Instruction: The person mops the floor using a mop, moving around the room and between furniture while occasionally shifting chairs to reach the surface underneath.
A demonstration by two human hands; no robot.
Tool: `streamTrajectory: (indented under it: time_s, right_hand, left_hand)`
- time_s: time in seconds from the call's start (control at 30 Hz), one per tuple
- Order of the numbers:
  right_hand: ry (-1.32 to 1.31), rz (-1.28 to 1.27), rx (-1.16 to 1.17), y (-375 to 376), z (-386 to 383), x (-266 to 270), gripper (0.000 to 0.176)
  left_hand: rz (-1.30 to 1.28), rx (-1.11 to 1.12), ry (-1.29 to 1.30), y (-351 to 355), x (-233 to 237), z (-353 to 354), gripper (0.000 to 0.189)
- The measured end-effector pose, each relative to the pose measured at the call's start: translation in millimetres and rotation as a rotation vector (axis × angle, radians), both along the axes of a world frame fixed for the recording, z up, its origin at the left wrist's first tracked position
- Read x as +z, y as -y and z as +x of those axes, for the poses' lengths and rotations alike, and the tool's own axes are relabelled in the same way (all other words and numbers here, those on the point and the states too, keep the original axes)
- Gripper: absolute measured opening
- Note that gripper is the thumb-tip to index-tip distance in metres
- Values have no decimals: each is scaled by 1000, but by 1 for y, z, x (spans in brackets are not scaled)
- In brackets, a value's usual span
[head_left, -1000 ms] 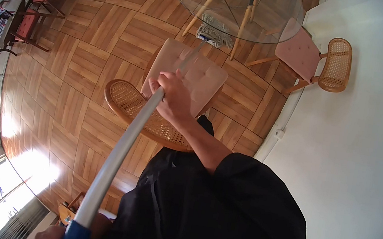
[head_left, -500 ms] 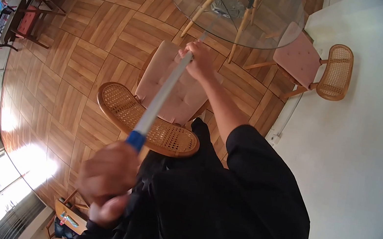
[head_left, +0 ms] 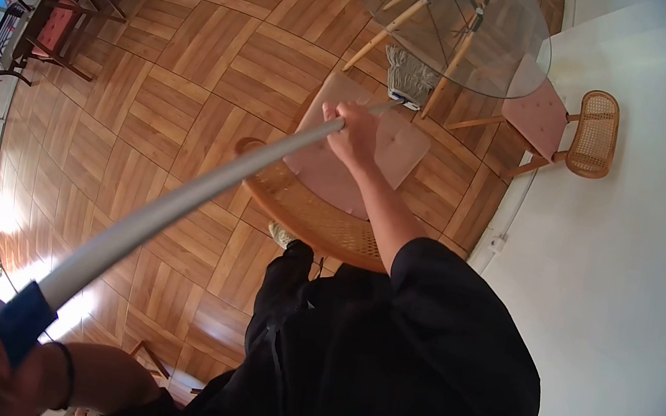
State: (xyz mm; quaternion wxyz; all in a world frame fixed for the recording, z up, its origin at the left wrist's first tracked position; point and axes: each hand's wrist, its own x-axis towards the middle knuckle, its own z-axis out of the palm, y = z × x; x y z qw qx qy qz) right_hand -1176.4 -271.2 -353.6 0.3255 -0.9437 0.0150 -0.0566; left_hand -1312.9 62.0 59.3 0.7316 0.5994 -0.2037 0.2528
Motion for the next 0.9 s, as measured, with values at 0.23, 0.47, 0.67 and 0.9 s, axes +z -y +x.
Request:
streamTrajectory:
  time_s: [0.23, 0.47, 0.67, 0.9]
  right_hand:
    - [194, 36, -116, -102, 39, 38, 42]
    - [166, 72, -107, -159, 57, 50, 44]
    - [81, 25, 118, -180, 91, 68, 49]
    - [-127, 126, 305, -251, 161, 90, 28]
  left_hand:
    - [143, 43, 100, -105, 38, 24, 37]
    - [67, -321, 30, -110, 75, 65, 46]
    - [-61, -125, -43, -151, 88, 108, 46]
    - [-177, 144, -61, -223, 107, 183, 41]
